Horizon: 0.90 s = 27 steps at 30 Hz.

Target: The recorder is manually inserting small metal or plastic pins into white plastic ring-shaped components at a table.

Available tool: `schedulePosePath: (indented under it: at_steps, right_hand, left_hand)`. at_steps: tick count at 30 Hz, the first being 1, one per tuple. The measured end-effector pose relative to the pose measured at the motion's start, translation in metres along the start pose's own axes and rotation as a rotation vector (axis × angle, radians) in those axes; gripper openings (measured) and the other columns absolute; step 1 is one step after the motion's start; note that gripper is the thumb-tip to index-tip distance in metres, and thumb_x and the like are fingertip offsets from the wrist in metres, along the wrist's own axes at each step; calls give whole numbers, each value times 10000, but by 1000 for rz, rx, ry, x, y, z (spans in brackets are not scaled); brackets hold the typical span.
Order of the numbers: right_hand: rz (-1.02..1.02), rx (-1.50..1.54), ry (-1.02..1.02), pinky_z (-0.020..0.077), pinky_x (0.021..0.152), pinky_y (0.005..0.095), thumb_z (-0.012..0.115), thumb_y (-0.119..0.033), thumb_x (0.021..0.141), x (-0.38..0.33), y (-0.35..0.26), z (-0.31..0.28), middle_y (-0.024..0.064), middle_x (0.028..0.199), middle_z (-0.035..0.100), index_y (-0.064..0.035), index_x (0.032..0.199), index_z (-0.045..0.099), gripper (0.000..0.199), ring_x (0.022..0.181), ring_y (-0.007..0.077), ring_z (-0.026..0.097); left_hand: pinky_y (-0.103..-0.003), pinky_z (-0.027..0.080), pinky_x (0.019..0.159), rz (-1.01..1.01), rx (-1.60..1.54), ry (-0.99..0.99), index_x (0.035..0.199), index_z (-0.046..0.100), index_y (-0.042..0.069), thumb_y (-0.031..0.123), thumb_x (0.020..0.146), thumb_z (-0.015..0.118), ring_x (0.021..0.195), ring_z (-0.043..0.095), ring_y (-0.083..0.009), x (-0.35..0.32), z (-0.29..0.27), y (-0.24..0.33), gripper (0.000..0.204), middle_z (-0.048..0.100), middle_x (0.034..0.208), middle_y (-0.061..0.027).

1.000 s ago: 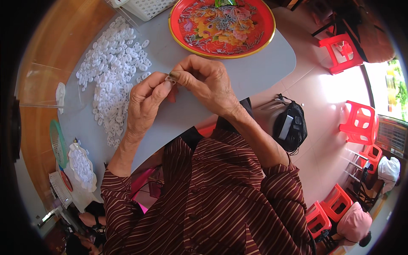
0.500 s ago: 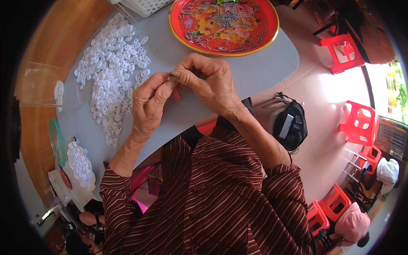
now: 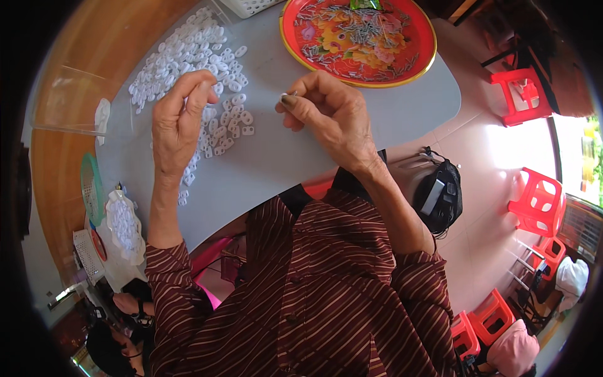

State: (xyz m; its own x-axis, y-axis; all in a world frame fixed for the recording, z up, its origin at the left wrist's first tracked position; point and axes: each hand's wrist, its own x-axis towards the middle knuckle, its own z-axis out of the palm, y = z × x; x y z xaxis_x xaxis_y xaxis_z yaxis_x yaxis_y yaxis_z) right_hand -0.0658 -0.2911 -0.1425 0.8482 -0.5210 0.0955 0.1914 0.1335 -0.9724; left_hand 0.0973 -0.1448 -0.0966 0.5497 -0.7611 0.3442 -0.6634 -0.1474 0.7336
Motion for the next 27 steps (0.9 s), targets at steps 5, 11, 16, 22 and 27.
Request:
schedulePosePath:
  at_steps: [5, 11, 16, 22, 27]
  right_hand:
    - [34, -31, -20, 454, 639, 197, 615, -87, 869, 0, 5, 0, 18, 792, 611, 20, 912, 590, 117, 689, 57, 541]
    - [8, -143, -46, 423, 613, 182, 617, -99, 865, 0, 3, 0, -3, 764, 588, 12, 924, 598, 127, 669, 40, 506]
    - [29, -134, -41, 417, 614, 180, 629, -115, 864, -1, 5, 2, -21, 752, 573, 3, 922, 605, 135, 670, 27, 492]
    - [-11, -125, -29, 414, 605, 180, 648, -143, 862, -1, 8, 1, -33, 742, 565, -3, 913, 605, 155, 670, 29, 491]
    - [-14, -153, -37, 426, 618, 185, 643, -142, 865, -1, 7, -1, -20, 757, 575, -1, 912, 601, 154, 682, 36, 503]
  left_hand:
    - [-378, 442, 797, 281, 300, -130, 914, 600, 0, 8, 799, 574, 884, 526, -297, -11, -9, -22, 118, 581, 811, -115]
    - [-368, 408, 816, 340, 448, -163, 925, 590, -2, -12, 772, 603, 879, 493, -286, -8, 7, -31, 154, 521, 812, -113]
    - [-387, 379, 863, 271, 507, -229, 927, 577, 10, 6, 735, 648, 943, 465, -293, -1, 18, -36, 204, 506, 874, -111]
    - [-405, 376, 887, 308, 469, -249, 819, 512, -9, -31, 719, 641, 973, 452, -310, 0, 22, -33, 165, 506, 900, -138]
    - [-407, 399, 859, 338, 393, -198, 873, 523, -8, -43, 733, 626, 968, 488, -319, -4, 28, -23, 178, 541, 893, -153]
